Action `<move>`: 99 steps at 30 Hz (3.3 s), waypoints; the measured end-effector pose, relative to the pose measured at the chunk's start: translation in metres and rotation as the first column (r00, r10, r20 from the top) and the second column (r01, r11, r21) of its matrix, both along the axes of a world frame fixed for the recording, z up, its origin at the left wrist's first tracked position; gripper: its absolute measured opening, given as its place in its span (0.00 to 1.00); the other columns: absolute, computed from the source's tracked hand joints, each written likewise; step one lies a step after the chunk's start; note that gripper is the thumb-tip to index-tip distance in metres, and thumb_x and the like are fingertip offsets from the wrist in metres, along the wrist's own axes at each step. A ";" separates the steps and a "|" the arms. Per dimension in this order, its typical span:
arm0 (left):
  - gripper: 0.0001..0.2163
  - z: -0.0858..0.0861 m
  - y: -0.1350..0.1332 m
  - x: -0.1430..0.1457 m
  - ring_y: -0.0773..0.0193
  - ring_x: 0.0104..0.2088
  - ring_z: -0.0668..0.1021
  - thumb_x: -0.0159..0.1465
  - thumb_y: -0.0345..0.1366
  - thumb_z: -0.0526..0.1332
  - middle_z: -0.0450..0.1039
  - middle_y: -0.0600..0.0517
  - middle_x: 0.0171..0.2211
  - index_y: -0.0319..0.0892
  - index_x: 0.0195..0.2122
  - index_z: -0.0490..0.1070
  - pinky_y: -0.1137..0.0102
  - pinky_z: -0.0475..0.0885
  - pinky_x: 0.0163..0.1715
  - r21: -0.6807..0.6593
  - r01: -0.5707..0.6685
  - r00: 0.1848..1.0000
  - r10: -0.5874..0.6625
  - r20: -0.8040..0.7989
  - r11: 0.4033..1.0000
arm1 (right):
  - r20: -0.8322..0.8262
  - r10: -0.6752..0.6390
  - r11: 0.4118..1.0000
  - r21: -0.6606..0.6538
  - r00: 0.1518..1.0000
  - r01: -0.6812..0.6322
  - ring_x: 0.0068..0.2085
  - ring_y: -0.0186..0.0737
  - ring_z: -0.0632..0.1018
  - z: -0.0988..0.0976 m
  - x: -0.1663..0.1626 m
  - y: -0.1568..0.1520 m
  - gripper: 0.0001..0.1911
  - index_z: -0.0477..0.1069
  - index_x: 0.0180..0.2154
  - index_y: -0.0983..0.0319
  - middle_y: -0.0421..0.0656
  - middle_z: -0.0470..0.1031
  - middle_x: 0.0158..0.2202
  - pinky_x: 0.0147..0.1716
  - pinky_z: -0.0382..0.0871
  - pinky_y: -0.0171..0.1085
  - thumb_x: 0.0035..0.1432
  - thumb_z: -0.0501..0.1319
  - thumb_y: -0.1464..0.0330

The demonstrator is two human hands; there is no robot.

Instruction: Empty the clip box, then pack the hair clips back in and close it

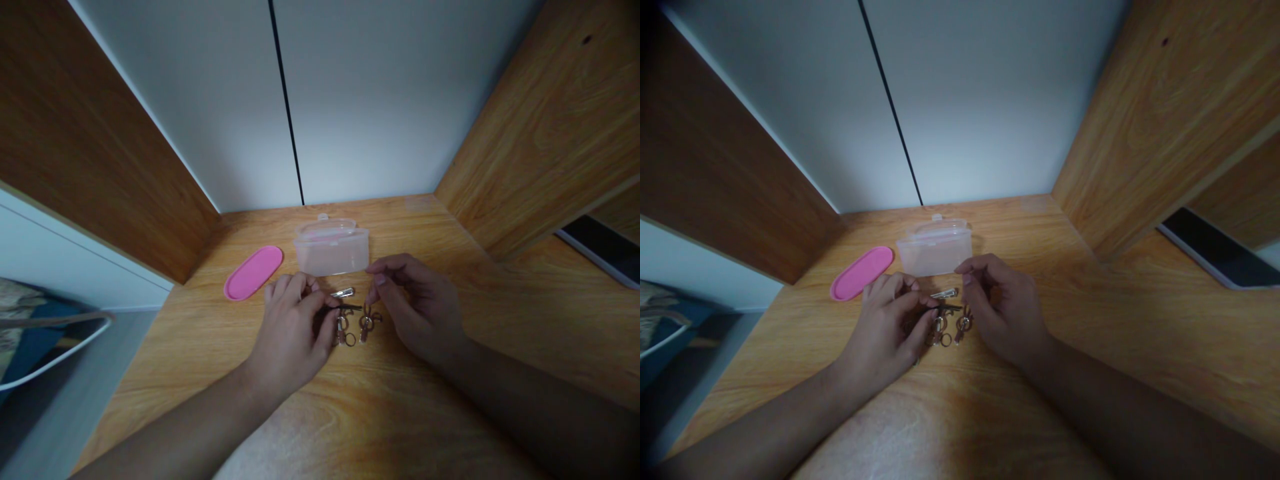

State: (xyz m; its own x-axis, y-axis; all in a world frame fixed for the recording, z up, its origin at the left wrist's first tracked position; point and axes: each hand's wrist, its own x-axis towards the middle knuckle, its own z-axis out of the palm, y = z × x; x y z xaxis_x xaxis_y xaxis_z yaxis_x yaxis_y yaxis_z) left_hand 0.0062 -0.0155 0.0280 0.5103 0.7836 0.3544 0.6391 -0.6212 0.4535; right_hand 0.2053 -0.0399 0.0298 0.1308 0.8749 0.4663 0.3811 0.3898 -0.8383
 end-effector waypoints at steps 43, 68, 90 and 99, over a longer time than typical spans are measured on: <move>0.03 -0.001 0.003 -0.003 0.63 0.33 0.77 0.68 0.32 0.62 0.79 0.53 0.31 0.43 0.37 0.76 0.65 0.69 0.38 0.042 0.026 0.934 -0.039 0.354 0.999 | 0.130 0.109 0.948 0.285 0.986 -0.142 0.32 0.35 0.81 0.000 0.002 0.002 0.09 0.79 0.38 0.55 0.38 0.82 0.32 0.32 0.77 0.35 0.56 0.71 0.73; 0.05 -0.005 0.006 -0.002 0.63 0.37 0.80 0.68 0.36 0.63 0.81 0.52 0.34 0.44 0.41 0.77 0.68 0.74 0.42 -0.068 -0.210 0.782 0.209 0.587 0.975 | 0.016 -0.070 0.967 0.247 0.997 0.064 0.41 0.42 0.80 -0.007 0.004 0.003 0.07 0.76 0.40 0.55 0.42 0.79 0.38 0.45 0.76 0.46 0.61 0.65 0.73; 0.11 0.000 0.000 -0.001 0.58 0.45 0.79 0.69 0.30 0.58 0.81 0.49 0.45 0.46 0.51 0.74 0.59 0.68 0.48 0.002 0.184 0.934 -0.176 0.311 0.983 | 0.161 -0.082 0.975 0.217 0.983 0.046 0.40 0.43 0.79 -0.009 0.007 0.003 0.10 0.79 0.40 0.52 0.41 0.78 0.36 0.39 0.77 0.45 0.57 0.68 0.72; 0.08 -0.005 0.006 -0.001 0.58 0.42 0.80 0.67 0.32 0.64 0.81 0.49 0.41 0.49 0.44 0.80 0.57 0.70 0.45 0.020 0.092 0.952 -0.094 0.292 0.996 | 0.232 -0.011 0.971 0.234 0.973 -0.044 0.40 0.43 0.78 0.001 0.004 0.000 0.06 0.76 0.40 0.55 0.43 0.79 0.36 0.41 0.75 0.45 0.63 0.62 0.71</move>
State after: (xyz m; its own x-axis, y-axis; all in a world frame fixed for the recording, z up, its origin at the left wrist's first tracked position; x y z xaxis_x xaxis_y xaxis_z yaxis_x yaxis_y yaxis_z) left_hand 0.0055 -0.0096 0.0230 0.4544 0.7349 0.5035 0.4181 -0.6750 0.6079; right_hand 0.2093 -0.0398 0.0310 -0.0180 0.7374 0.6752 0.5447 0.5735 -0.6119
